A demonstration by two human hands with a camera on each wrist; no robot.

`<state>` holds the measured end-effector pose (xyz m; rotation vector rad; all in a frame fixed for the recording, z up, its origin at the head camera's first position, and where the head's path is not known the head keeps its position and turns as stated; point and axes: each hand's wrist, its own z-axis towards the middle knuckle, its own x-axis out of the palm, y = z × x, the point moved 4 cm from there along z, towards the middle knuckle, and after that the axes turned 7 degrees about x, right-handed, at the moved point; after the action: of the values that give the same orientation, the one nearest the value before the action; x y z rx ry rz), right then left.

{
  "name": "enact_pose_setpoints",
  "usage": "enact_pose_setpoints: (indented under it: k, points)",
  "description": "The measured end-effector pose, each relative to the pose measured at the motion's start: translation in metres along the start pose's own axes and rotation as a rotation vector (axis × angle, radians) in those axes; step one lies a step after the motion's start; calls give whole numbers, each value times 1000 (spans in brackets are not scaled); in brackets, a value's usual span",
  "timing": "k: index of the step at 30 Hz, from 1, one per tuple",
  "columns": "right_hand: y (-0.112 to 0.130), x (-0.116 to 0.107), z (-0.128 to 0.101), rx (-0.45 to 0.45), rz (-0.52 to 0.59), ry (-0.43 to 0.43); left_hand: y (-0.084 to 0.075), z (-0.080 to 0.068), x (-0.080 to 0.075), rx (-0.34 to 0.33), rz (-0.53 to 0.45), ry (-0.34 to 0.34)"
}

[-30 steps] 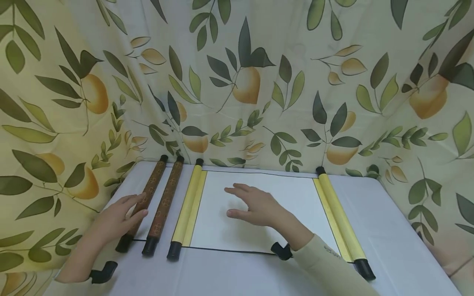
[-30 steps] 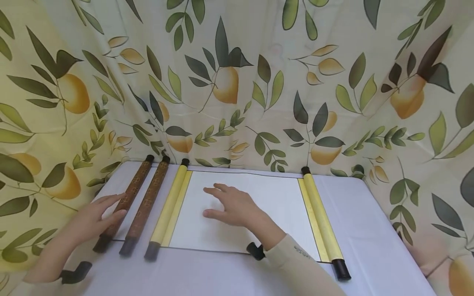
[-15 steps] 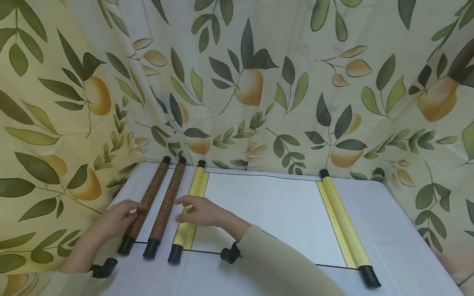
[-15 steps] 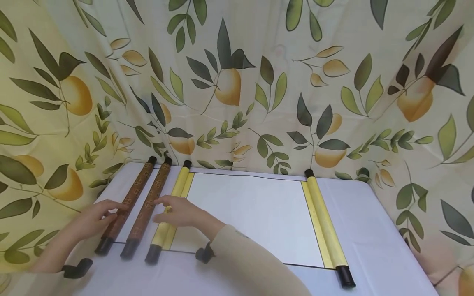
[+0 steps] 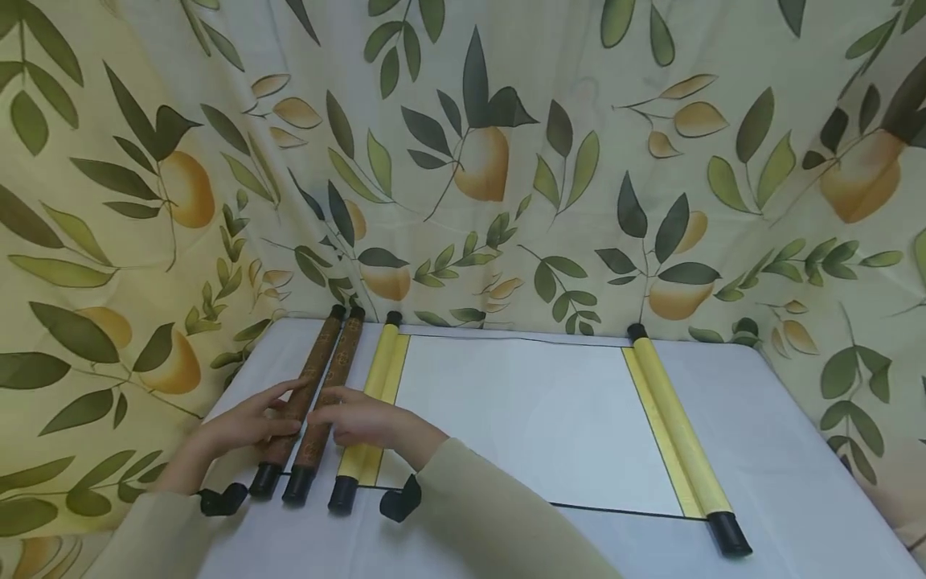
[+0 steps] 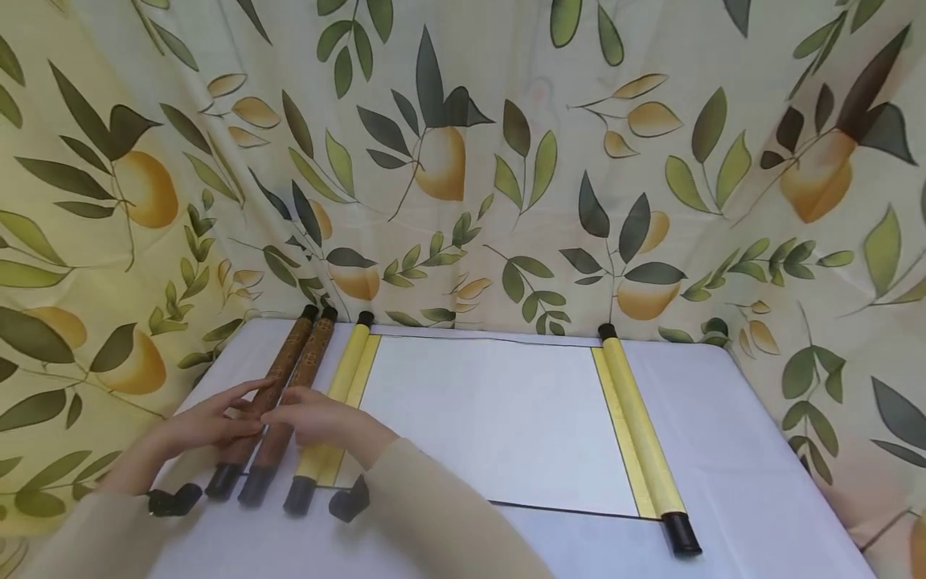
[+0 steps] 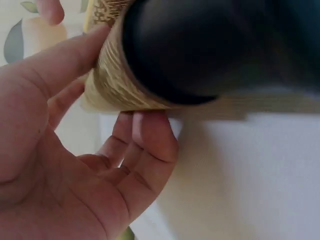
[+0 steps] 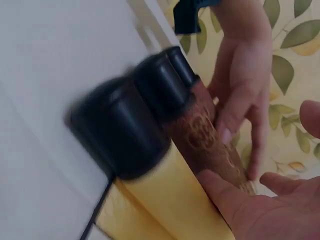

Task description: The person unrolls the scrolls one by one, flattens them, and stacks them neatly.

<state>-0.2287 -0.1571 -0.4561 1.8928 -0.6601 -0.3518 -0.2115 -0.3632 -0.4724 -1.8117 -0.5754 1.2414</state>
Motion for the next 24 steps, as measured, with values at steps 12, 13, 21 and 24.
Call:
enact_pose_setpoints:
  k: [12,13,21,24]
  points:
    - [1,8,3,-45,35,-142,-3,6,6,-137,-294,13]
    - [2,7,2,-55,-3,-174,-4,5,6,-141,-337,-3]
    - [-1,-3,-7,-179,83,-238,-27,-8,24,-42,-544,-91]
    - [-3,-12,-18,-200,102,-234,-44,-10,35,2,-564,-107]
